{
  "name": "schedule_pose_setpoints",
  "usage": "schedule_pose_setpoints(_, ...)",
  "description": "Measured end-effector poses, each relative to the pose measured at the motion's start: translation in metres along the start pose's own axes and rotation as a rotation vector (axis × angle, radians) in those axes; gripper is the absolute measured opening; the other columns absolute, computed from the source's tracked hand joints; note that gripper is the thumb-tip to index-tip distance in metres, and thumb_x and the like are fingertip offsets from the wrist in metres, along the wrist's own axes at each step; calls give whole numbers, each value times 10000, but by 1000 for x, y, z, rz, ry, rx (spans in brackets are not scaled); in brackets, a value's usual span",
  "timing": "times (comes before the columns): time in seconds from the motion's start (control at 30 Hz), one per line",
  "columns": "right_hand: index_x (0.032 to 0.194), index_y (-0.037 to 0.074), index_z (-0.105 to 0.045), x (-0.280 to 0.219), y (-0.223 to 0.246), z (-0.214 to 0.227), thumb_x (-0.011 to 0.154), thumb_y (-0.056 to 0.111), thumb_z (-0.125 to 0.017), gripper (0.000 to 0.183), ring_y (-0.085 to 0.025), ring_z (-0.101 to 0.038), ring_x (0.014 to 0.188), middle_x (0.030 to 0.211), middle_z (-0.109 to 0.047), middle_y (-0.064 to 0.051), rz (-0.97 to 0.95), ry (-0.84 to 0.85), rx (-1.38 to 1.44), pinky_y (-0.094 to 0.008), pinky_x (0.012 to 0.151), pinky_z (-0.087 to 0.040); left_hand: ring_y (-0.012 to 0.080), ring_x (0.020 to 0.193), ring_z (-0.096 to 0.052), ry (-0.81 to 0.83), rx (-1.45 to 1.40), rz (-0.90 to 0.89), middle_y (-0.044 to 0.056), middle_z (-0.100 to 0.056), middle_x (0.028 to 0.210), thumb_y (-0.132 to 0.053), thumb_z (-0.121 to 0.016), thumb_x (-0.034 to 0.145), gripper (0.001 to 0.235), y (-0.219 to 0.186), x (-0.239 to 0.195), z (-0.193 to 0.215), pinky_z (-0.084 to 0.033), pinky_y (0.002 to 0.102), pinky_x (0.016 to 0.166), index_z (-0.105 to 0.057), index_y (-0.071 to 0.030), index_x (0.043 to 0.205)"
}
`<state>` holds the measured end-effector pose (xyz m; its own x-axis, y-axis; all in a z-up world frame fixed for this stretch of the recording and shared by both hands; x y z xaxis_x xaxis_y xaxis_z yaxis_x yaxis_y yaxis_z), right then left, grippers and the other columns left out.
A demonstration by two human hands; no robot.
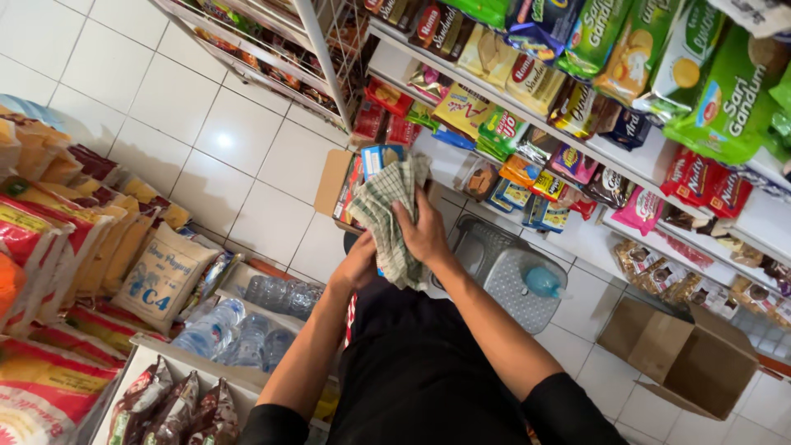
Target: The person takes packaged snack items from a cardboard box, wipes them with a cloth, and uses a handheld barcode scanner on each item. The person then places the items onto the store shelves, arranging them among other products.
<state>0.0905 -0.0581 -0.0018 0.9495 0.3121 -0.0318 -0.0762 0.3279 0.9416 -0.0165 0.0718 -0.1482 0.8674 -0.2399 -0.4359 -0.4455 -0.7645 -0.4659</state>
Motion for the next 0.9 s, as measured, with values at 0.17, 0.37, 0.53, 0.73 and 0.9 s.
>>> schedule_pose_setpoints(0.17,1370,34,-579,-11,-14,-18,984,285,-651,465,-361,-704,1140,1188,-732,-204,-90,131,-78,-410,937,-551,235,1173,-653,-106,-92,-5,117,-666,1310,-202,-591,1039,434,-16,0,24,-520,426,1029,-541,0,1420)
schedule_pose_setpoints(0.37,1298,33,-623,-12,-34,-13,949,248,-712,420,-296,-715,1121,1191,-743,-161,-161,233,-58,-379,930,-537,256,1139,-682,-98,-77,102,116,-671,1280,-197,-619,985,447,-38,-11,26,-561,455,992,-534,-14,1384)
schedule_pose_setpoints(0.53,1288,35,-651,-18,-73,-8,923,183,-691,396,-209,-710,1091,1175,-753,-114,-299,263,-10,-344,929,-527,247,1120,-694,-155,-68,135,139,-690,1264,-289,-626,1003,499,-30,-23,17,-567,428,986,-554,20,1389)
schedule_pose_setpoints(0.73,1238,43,-672,-4,-153,-11,870,240,-748,425,-248,-724,1036,1128,-767,-123,-406,264,-75,-366,901,-544,238,1000,-721,-350,-166,-163,128,-726,1142,-360,-592,1017,476,-15,-16,32,-593,414,899,-572,9,1316)
schedule_pose_setpoints(0.9,1298,-4,-534,26,-246,-59,761,330,-832,699,-374,-650,1093,1189,-668,-219,-233,262,-281,-449,920,-512,216,992,-706,-567,-255,-317,99,-706,1144,-339,-606,1020,456,22,-14,55,-585,395,895,-565,5,1317)
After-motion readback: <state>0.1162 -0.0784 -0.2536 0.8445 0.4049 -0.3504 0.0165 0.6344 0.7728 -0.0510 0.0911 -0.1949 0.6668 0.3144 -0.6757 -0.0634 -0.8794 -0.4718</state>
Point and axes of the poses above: each hand's wrist, its own x-axis towards the middle knuckle, its own z-axis out of the back of the hand, y = z × x, the point moved 2 cm from there along x, towards the middle knuckle
